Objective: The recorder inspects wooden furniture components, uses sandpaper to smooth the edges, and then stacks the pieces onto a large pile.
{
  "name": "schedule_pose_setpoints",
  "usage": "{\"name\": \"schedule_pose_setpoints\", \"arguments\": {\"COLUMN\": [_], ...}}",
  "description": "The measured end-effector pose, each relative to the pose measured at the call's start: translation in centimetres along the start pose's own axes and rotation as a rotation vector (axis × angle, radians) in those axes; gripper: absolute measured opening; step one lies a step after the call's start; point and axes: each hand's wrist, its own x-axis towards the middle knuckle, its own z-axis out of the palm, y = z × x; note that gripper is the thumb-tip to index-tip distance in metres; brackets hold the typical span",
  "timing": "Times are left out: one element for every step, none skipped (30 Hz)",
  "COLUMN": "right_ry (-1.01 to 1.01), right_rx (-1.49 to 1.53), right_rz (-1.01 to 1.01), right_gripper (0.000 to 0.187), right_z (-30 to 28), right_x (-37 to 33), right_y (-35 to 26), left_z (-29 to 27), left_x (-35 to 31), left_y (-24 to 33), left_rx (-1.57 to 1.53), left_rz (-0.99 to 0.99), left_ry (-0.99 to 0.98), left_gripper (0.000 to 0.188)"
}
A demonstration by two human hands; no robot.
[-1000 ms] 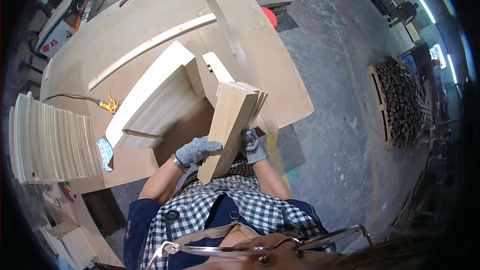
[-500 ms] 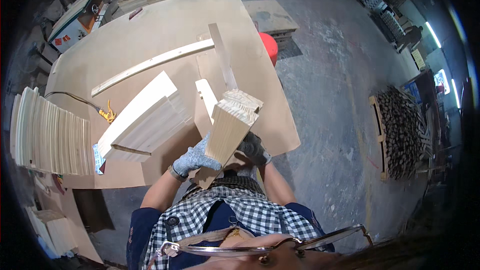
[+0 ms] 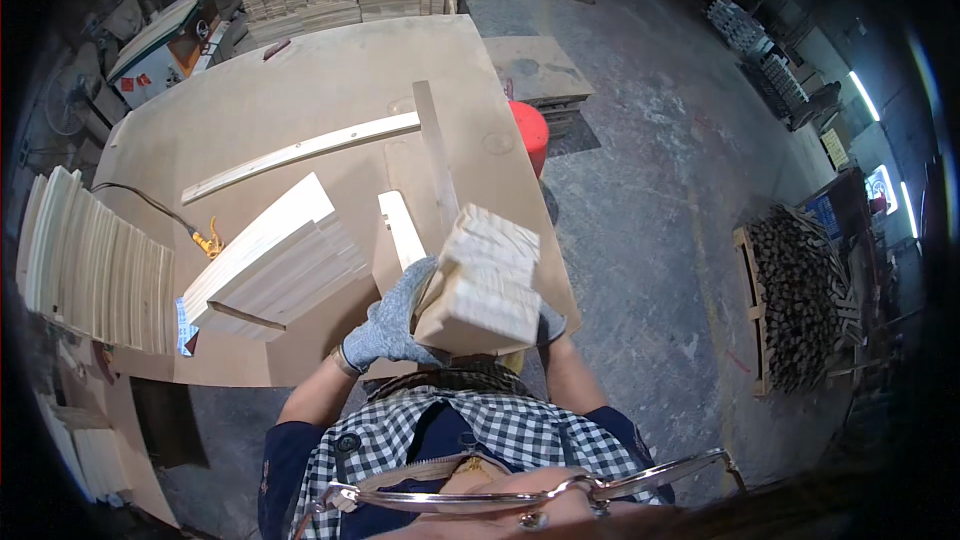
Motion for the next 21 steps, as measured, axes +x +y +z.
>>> {"name": "schedule_pose_setpoints", "arguments": {"right_ry": [0.001, 0.006, 0.008, 0.007, 0.026, 0.044, 0.061, 0.083, 0.082, 0.081, 0.075, 0.068, 0.061, 0.052, 0.038, 0.021, 0.005, -0.012, -0.043, -0.028, -0.014], "right_rx": [-0.006, 0.048, 0.103, 0.160, 0.210, 0.262, 0.315, 0.368, 0.423, 0.478, 0.530, 0.581, 0.630, 0.680, 0.729, 0.777, 0.823, 0.868, 0.861, 0.929, 0.995], "right_rz": [0.003, 0.047, 0.093, 0.141, 0.200, 0.260, 0.320, 0.376, 0.430, 0.485, 0.539, 0.594, 0.650, 0.708, 0.766, 0.825, 0.885, 0.946, 0.956, 0.926, 0.896], "right_gripper": [0.044, 0.044, 0.044, 0.044, 0.045, 0.045, 0.045, 0.046, 0.046, 0.046, 0.046, 0.047, 0.047, 0.047, 0.048, 0.048, 0.048, 0.048, 0.048, 0.052, 0.055], "right_z": [-0.1, -0.2, -0.3, -0.4, -0.6, -0.9, -1.3, -1.6, -1.7, -1.8, -1.9, -2.0, -2.1, -2.2, -2.3, -2.3, -2.3, -2.2, -2.0, -1.8, -1.6], "right_x": [-0.3, -0.1, 0.1, 0.4, 0.4, 0.5, 0.6, 0.6, 1.1, 1.4, 1.9, 2.0, 2.3, 2.4, 2.6, 2.8, 2.9, 2.9, 2.9, 2.5, 2.5], "right_y": [0.4, 0.5, 0.6, 0.6, 0.2, -0.3, -0.7, -1.1, -1.3, -1.5, -1.8, -2.1, -2.3, -2.5, -2.7, -2.8, -2.9, -2.9, -2.4, -1.5, -1.2], "left_z": [-0.1, -0.3, -0.4, -0.5, -0.6, -0.8, -0.7, -0.9, -1.3, -1.5, -1.8, -1.8, -1.6, -1.3, -1.1, -0.9, -0.6, -0.3, 0.4, 0.9, 1.7], "left_x": [0.0, 0.2, 0.3, 0.7, 1.2, 1.7, 2.1, 2.9, 3.4, 3.9, 4.1, 4.5, 4.9, 5.2, 5.4, 5.3, 5.2, 5.0, 4.8, 4.6, 4.2], "left_y": [-0.3, -0.1, 0.9, 0.6, 0.5, 0.5, 0.7, 0.6, 0.4, 0.1, -0.3, -0.6, -0.9, -1.5, -2.6, -3.5, -3.9, -4.3, -5.1, -5.3, -5.4], "left_rx": [0.151, 0.307, 0.262, 0.261, 0.552, 0.842, 0.815, 0.802, 0.836, 0.869, 0.946, 0.945, 0.982, 1.018, 1.020, 1.028, 0.991, 0.955, 0.948, 0.960, 0.923], "left_rz": [0.125, 0.245, 0.321, 0.315, 0.446, 0.573, 0.586, 0.593, 0.683, 0.773, 0.801, 0.786, 0.840, 0.891, 0.910, 0.885, 0.867, 0.848, 0.812, 0.769, 0.702], "left_ry": [0.023, 0.051, 0.117, 0.122, 0.129, 0.138, 0.213, 0.204, 0.210, 0.217, 0.190, 0.202, 0.211, 0.219, 0.163, 0.177, 0.148, 0.120, 0.151, 0.152, 0.201], "left_gripper": [0.117, 0.115, 0.086, 0.086, 0.070, 0.057, 0.045, 0.045, 0.044, 0.043, 0.047, 0.047, 0.049, 0.052, 0.051, 0.051, 0.056, 0.061, 0.062, 0.059, 0.054]}}
